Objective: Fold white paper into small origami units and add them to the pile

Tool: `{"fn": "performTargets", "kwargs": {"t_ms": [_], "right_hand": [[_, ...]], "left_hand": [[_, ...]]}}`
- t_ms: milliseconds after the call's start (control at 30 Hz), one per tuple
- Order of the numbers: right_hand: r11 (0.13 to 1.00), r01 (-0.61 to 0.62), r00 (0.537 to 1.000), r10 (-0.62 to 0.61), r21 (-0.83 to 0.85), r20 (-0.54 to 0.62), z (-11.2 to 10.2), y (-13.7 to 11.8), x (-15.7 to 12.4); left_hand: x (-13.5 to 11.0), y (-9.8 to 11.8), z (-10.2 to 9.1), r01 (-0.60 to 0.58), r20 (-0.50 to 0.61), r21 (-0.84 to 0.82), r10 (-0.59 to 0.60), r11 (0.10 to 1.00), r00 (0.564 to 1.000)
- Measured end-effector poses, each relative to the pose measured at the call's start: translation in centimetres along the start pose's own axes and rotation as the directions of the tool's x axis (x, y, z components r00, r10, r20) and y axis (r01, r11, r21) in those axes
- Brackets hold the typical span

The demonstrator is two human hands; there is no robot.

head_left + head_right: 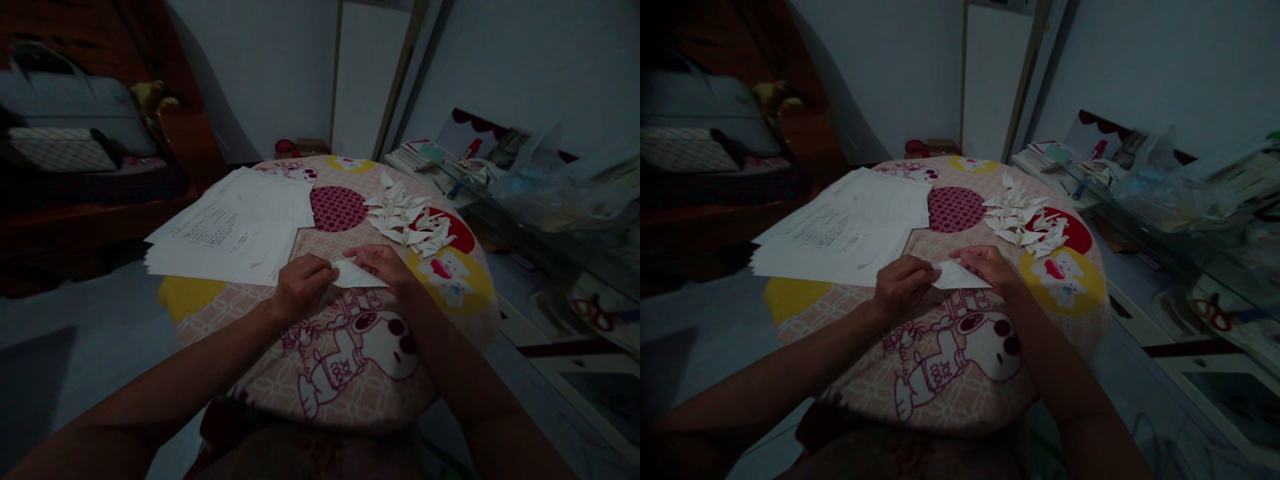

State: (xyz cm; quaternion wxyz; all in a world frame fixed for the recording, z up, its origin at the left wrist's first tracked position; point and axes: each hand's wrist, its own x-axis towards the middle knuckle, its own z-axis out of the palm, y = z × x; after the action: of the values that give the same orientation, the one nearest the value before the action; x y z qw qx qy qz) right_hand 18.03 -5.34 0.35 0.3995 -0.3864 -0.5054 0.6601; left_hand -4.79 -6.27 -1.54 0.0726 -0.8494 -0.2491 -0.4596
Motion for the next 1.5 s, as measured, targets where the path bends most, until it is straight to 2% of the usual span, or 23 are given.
{"fn": "performTargets", "kwargs": {"t_ms": [100, 200, 367, 467, 567, 700, 800, 933, 1067, 1167, 1300, 1367, 1400, 1500], "right_hand": [[0.997, -0.010, 0.999, 0.013, -0.078, 0.035, -0.2, 0.1, 0.1], [0.983, 0.014, 0.998, -0.002, -0.184, 0.064, -0.5, 0.2, 0.5], [0.899, 0.095, 0.987, -0.029, -0.427, 0.159, -1.2, -0.3, 1.4], [0.785, 0.172, 0.982, -0.086, -0.595, 0.171, -0.8, -0.6, 1.9], [0.598, 0.251, 0.967, -0.184, -0.761, 0.175, 0.2, -0.5, 2.6], [0.398, 0.313, 0.939, -0.263, -0.862, 0.219, 1.1, -0.1, 3.4], [0.308, 0.312, 0.909, -0.373, -0.899, 0.188, 0.9, -0.3, 3.1], [0.305, 0.335, 0.899, -0.388, -0.892, 0.205, 0.4, -0.6, 0.7], [0.368, 0.340, 0.917, -0.335, -0.865, 0.218, 0.7, 0.9, -2.6], [0.298, 0.339, 0.916, -0.321, -0.892, 0.241, 1.4, 2.5, -4.5], [0.144, 0.328, 0.915, -0.294, -0.934, 0.276, 2.5, 3.2, -5.3], [0.082, 0.316, 0.918, -0.279, -0.945, 0.282, 2.7, 3.1, -5.1], [0.057, 0.316, 0.918, -0.271, -0.947, 0.290, 2.8, 3.1, -5.0], [-0.018, 0.337, 0.910, -0.251, -0.941, 0.331, 2.9, 3.0, -4.7]], "left_hand": [[-0.3, 0.0, 0.2, -0.013, 0.081, 0.040, 0.010, 0.999, 0.997], [-0.4, 0.1, 0.3, -0.085, 0.158, 0.016, 0.082, 0.996, 0.984], [-0.1, 0.1, 0.3, -0.188, 0.246, -0.037, 0.191, 0.982, 0.950], [-0.2, 0.1, 0.5, -0.188, 0.339, -0.061, 0.198, 0.980, 0.920], [-0.6, 0.2, 0.9, -0.176, 0.417, -0.054, 0.183, 0.983, 0.890], [-0.9, 1.1, 1.5, -0.131, 0.488, -0.031, 0.129, 0.991, 0.863], [-0.8, 2.2, 1.8, -0.084, 0.535, 0.023, 0.059, 0.996, 0.843], [-0.6, 3.8, 2.3, -0.015, 0.514, 0.080, -0.029, 0.997, 0.857], [-0.5, 4.3, 2.2, 0.036, 0.546, 0.011, -0.036, 0.999, 0.837], [-0.4, 2.9, 1.5, 0.101, 0.583, -0.137, -0.002, 0.985, 0.812], [0.0, -0.9, 0.4, 0.222, 0.537, -0.409, 0.038, 0.885, 0.842], [0.5, -2.5, -0.1, 0.277, 0.557, -0.534, 0.086, 0.799, 0.826], [0.7, -3.1, -0.3, 0.309, 0.590, -0.569, 0.117, 0.762, 0.799], [1.2, -3.9, -0.8, 0.391, 0.646, -0.590, 0.122, 0.706, 0.753]]}}
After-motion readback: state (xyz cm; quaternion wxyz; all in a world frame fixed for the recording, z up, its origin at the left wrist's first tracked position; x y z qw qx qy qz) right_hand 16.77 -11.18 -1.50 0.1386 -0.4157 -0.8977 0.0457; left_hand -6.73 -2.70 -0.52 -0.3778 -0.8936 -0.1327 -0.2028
